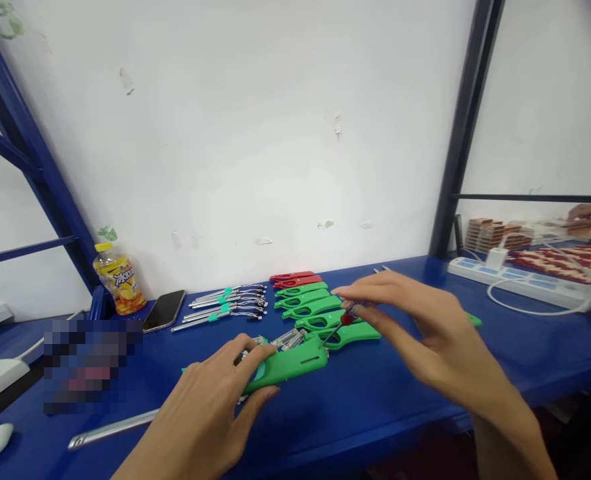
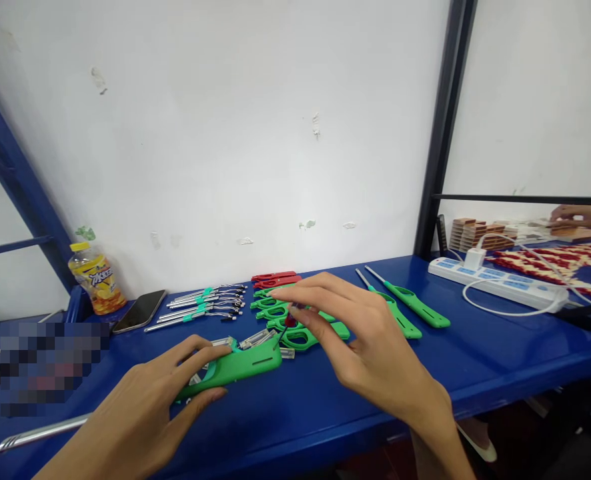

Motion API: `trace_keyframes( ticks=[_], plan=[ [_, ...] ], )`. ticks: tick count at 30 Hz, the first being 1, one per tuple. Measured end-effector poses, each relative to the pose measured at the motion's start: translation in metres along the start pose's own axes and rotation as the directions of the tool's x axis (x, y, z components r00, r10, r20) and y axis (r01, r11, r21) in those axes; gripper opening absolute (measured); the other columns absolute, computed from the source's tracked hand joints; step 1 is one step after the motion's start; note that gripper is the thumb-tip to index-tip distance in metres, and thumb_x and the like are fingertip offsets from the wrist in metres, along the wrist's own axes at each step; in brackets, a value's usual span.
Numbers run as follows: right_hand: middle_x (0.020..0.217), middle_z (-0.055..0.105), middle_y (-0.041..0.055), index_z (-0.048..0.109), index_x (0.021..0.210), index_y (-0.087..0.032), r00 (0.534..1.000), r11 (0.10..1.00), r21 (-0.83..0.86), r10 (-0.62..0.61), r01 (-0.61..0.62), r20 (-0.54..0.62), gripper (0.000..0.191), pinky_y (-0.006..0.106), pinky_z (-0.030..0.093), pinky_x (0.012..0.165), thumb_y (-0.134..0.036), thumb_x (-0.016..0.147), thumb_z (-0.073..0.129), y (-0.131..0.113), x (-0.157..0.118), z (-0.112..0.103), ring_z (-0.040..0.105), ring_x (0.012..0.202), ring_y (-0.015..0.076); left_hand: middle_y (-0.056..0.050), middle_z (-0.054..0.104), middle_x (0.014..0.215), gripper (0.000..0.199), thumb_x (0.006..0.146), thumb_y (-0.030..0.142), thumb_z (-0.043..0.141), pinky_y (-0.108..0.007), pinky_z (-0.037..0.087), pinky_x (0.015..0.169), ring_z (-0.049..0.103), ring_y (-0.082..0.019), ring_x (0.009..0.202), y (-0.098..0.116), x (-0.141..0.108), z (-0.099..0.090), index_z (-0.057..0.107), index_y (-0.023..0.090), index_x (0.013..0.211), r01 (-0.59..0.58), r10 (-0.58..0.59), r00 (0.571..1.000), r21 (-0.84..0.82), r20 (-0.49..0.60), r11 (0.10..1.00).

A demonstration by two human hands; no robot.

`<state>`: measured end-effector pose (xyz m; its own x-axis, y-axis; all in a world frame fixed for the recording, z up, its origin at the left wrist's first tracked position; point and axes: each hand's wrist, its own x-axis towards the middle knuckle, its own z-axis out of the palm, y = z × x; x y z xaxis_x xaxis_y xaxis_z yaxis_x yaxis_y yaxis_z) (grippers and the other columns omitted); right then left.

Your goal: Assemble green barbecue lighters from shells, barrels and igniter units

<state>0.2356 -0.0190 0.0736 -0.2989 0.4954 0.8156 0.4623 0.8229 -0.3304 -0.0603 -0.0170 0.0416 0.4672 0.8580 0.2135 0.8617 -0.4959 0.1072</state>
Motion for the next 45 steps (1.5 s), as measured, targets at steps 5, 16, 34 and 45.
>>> trace_keyframes(
  ticks=[5, 16, 34, 45],
  plan=[
    [0.103, 0.075, 0.0002, 0.075, 0.118, -0.030, 0.994, 0.997, 0.029, -0.063, 0.066, -0.084, 0.022, 0.027, 0.061, 0.080, -0.018, 0.100, 0.073, -0.001, 0.004, 0.009, 0.073, 0.093, 0.0159, -0.008, 0.062, 0.138, 0.043, 0.107, 0.034, 0.045, -0.049, 0.060, 0.091, 0.073, -0.029, 0.105, 0.000, 0.000, 0.000, 0.052, 0.041, 0.148, -0.005, 0.005, 1.000, 0.023, -0.001, 1.000],
    [0.101, 0.076, -0.0004, 0.077, 0.117, -0.031, 0.982, 0.989, 0.085, -0.104, 0.119, -0.160, 0.023, 0.026, 0.062, 0.077, -0.016, 0.101, 0.071, -0.002, 0.005, 0.016, 0.074, 0.087, 0.0149, -0.008, 0.063, 0.140, 0.044, 0.107, 0.034, 0.044, -0.049, 0.061, 0.088, 0.074, -0.030, 0.107, 0.001, 0.002, 0.001, 0.050, 0.042, 0.151, -0.022, 0.022, 1.000, 0.067, -0.005, 0.998],
    [0.117, 0.076, -0.0003, 0.070, 0.130, -0.029, 0.992, 0.989, 0.109, -0.091, 0.099, -0.082, 0.039, 0.023, 0.060, 0.086, -0.004, 0.104, 0.057, 0.000, 0.006, 0.015, 0.072, 0.101, 0.0122, -0.008, 0.066, 0.138, 0.044, 0.106, 0.032, 0.046, -0.047, 0.065, 0.080, 0.077, -0.029, 0.097, 0.003, 0.003, -0.001, 0.054, 0.039, 0.149, -0.021, 0.027, 0.999, 0.176, -0.028, 0.984],
    [0.118, 0.077, 0.0002, 0.072, 0.130, -0.028, 0.992, 0.988, 0.113, -0.099, 0.107, -0.073, 0.036, 0.022, 0.060, 0.090, -0.005, 0.103, 0.061, 0.001, 0.005, 0.017, 0.073, 0.105, 0.0129, -0.007, 0.065, 0.138, 0.044, 0.107, 0.033, 0.045, -0.050, 0.064, 0.079, 0.077, -0.030, 0.096, 0.001, 0.001, 0.001, 0.052, 0.040, 0.149, -0.016, 0.023, 0.999, 0.164, -0.043, 0.986]
  ],
)
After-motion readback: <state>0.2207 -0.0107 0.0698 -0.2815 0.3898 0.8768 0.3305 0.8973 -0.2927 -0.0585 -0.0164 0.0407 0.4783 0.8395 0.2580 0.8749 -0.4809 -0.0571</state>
